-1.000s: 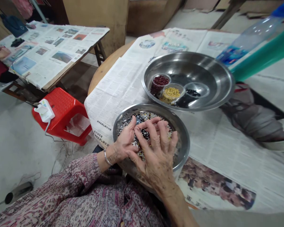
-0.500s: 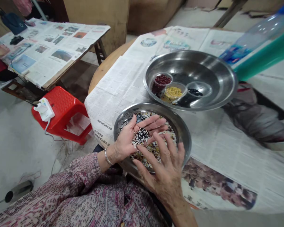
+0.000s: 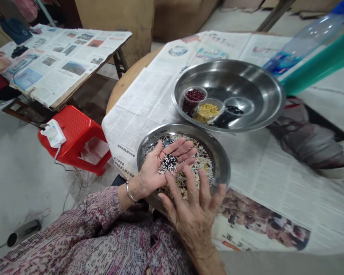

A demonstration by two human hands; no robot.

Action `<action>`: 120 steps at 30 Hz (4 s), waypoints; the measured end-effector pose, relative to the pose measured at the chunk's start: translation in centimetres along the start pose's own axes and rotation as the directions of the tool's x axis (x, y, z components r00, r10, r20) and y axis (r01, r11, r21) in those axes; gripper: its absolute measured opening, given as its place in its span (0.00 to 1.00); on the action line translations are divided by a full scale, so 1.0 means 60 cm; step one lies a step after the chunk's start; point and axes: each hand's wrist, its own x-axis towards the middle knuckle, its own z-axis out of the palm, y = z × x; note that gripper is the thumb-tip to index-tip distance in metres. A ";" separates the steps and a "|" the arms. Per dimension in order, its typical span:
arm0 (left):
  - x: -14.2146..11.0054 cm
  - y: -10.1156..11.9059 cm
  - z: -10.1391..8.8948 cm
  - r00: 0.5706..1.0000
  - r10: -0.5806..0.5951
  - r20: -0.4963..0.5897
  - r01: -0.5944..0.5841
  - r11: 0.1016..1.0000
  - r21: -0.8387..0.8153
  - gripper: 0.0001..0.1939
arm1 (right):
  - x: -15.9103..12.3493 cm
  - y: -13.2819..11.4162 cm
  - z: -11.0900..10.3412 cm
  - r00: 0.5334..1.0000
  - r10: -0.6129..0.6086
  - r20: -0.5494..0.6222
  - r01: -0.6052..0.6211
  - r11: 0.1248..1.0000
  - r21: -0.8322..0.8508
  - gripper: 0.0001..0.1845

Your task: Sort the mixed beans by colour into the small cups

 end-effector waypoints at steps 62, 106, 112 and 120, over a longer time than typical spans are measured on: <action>-0.043 -0.010 0.006 0.948 -0.185 -0.258 0.227 0.963 0.146 0.31 | 0.005 0.013 0.012 0.998 -0.018 0.055 0.014 0.998 0.068 0.32; -0.062 -0.003 -0.007 0.965 -0.198 -0.174 0.220 0.968 0.121 0.32 | 0.005 0.046 -0.012 0.992 0.020 0.121 -0.015 0.999 -0.037 0.34; -0.061 -0.003 -0.013 0.956 -0.198 -0.215 0.225 0.968 0.108 0.32 | 0.003 0.076 -0.002 0.996 0.058 0.061 -0.050 0.990 -0.131 0.34; -0.060 0.002 -0.004 0.969 -0.177 -0.173 0.186 0.982 0.034 0.29 | -0.008 0.076 -0.010 0.984 0.180 0.008 -0.180 0.984 0.000 0.29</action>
